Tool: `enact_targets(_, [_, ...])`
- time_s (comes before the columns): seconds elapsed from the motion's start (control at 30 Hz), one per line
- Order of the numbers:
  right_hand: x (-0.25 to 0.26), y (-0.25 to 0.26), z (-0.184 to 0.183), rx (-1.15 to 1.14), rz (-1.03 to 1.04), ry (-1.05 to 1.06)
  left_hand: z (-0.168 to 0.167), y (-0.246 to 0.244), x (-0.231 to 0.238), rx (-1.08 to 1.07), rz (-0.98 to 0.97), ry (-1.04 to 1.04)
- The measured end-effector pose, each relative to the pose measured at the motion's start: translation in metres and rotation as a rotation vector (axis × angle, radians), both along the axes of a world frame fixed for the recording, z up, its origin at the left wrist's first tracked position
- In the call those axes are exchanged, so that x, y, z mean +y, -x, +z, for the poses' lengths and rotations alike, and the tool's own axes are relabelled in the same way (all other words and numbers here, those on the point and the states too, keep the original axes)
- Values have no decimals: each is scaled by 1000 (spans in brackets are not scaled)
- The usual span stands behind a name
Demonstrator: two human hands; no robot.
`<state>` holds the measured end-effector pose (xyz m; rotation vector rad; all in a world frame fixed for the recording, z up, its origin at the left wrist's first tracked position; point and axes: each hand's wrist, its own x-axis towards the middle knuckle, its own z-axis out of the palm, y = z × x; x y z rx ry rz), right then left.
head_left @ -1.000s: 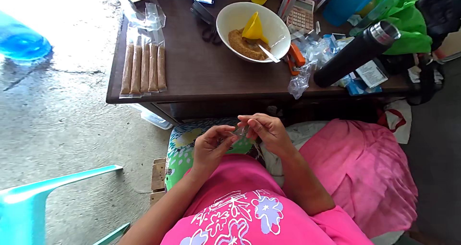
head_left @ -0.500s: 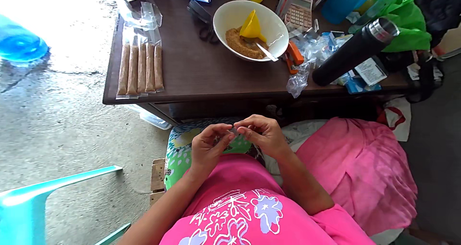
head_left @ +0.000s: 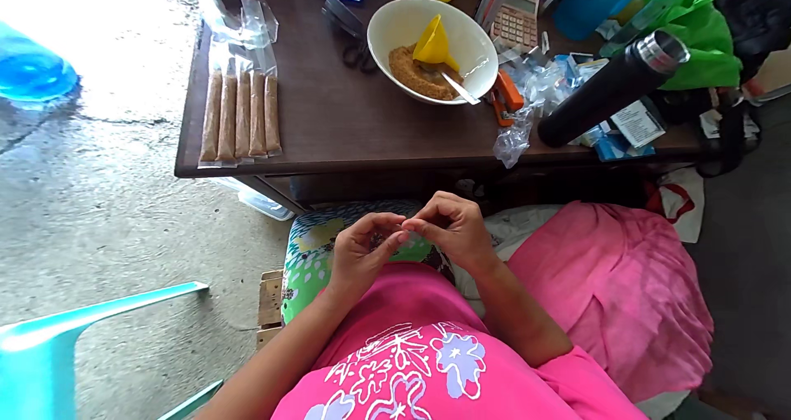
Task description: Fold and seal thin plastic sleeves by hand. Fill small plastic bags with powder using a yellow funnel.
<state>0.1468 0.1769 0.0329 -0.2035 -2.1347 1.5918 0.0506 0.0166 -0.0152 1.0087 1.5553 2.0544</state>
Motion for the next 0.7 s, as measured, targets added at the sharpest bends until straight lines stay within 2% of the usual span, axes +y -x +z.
enact_targets(0.17, [3,1,1,-34,133,-64,-1,1,1,-13,42,2])
enact_targets(0.3, [6,0,0,-51,158,-55,-3,1,1,-22,29,-9])
enact_targets(0.53, [3,-2,-1,-43,11,-76,-4,1,0,-14,14,-4])
enact_targets(0.7, [-2,-2,2,-49,-19,10,-4,-1,0,-15,12,4])
